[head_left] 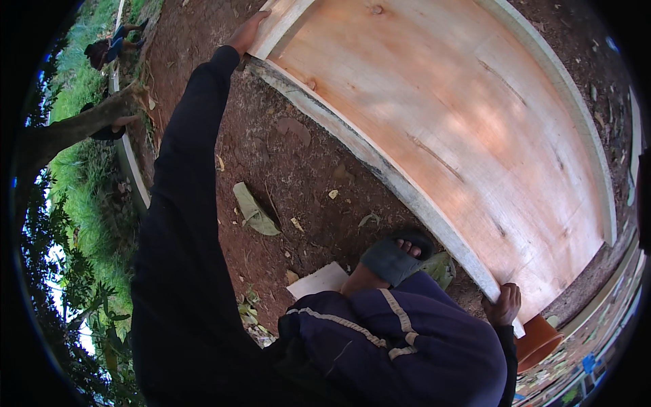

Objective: The person measures a large plywood sheet and a wooden strip using a tape measure, then saws the strip to length and places it on the plywood. The person sits on the ground while sawing and later stands to position the cut piece.

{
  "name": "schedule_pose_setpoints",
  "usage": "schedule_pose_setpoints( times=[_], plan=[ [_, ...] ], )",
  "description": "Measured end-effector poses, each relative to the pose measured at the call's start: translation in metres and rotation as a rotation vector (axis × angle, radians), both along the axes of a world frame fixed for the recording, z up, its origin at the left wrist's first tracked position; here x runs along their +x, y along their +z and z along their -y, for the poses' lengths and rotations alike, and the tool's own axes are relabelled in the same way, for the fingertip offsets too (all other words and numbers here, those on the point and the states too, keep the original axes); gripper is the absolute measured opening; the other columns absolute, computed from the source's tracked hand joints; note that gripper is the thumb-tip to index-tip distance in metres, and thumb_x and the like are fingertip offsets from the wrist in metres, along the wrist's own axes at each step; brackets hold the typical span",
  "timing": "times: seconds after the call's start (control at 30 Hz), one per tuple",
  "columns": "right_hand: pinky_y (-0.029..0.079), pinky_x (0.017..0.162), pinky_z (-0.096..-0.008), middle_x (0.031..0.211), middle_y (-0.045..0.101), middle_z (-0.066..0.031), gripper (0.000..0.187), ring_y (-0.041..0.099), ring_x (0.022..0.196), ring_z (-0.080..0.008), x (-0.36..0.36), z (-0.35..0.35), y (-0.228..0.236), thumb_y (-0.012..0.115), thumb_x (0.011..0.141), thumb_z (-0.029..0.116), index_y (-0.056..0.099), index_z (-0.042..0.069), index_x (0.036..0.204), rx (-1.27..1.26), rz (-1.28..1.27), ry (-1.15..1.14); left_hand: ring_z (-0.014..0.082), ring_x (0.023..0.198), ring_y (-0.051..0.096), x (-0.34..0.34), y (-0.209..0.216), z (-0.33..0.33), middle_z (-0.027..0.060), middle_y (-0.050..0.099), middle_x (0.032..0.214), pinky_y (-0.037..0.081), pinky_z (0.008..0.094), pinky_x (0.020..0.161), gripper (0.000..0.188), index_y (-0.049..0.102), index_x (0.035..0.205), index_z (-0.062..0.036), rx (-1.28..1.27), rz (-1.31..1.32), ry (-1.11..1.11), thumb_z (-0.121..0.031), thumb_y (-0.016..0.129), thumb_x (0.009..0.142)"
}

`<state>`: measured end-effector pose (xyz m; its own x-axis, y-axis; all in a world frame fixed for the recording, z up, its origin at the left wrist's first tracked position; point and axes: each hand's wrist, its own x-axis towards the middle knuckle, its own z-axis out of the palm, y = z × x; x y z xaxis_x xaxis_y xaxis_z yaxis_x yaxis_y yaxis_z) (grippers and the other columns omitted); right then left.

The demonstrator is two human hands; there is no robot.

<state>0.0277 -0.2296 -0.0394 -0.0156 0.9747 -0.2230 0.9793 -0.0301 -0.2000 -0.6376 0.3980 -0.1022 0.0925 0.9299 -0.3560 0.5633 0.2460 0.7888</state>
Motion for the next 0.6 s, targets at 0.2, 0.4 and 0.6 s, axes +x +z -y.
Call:
schedule_pose_setpoints(
  times=[0.2, 0.4, 0.6],
  plan=[
    [0.047, 0.078, -0.0487, 0.095, 0.058, -0.0148, 0.058, 0.057, 0.089, -0.0384, 0.0, 0.002, 0.001, 0.091, 0.051, 0.017, 0.056, 0.005, 0.095, 0.004, -0.006, -0.004, 0.0307, 0.121, 0.058, -0.032, -0.008, 0.033, 0.0162, 0.061, 0.139, 0.04, 0.0455, 0.108, 0.08, 0.055, 0.146, -0.0047, -0.063, 0.193, 0.2, -0.064, 0.063, 0.094],
    [0.047, 0.078, -0.049, 0.095, 0.058, -0.0147, 0.057, 0.057, 0.09, -0.0389, 0.003, 0.005, -0.002, 0.09, 0.052, 0.017, 0.056, 0.005, 0.096, -0.01, -0.02, -0.009, 0.0267, 0.135, 0.047, -0.03, -0.022, 0.071, 0.0121, 0.058, 0.14, 0.035, 0.0465, 0.114, 0.062, 0.056, 0.143, -0.006, -0.023, 0.709, 0.313, -0.049, 0.065, 0.099],
    [0.047, 0.079, -0.0491, 0.095, 0.058, -0.0148, 0.057, 0.057, 0.09, -0.039, -0.001, 0.006, 0.001, 0.09, 0.052, 0.018, 0.056, 0.005, 0.095, -0.003, -0.003, -0.023, 0.0228, 0.142, 0.043, -0.008, -0.026, 0.102, 0.0062, 0.056, 0.148, 0.025, 0.0442, 0.122, 0.054, 0.056, 0.144, -0.0046, -0.001, 0.819, 0.41, -0.035, 0.069, 0.101]
  ],
)
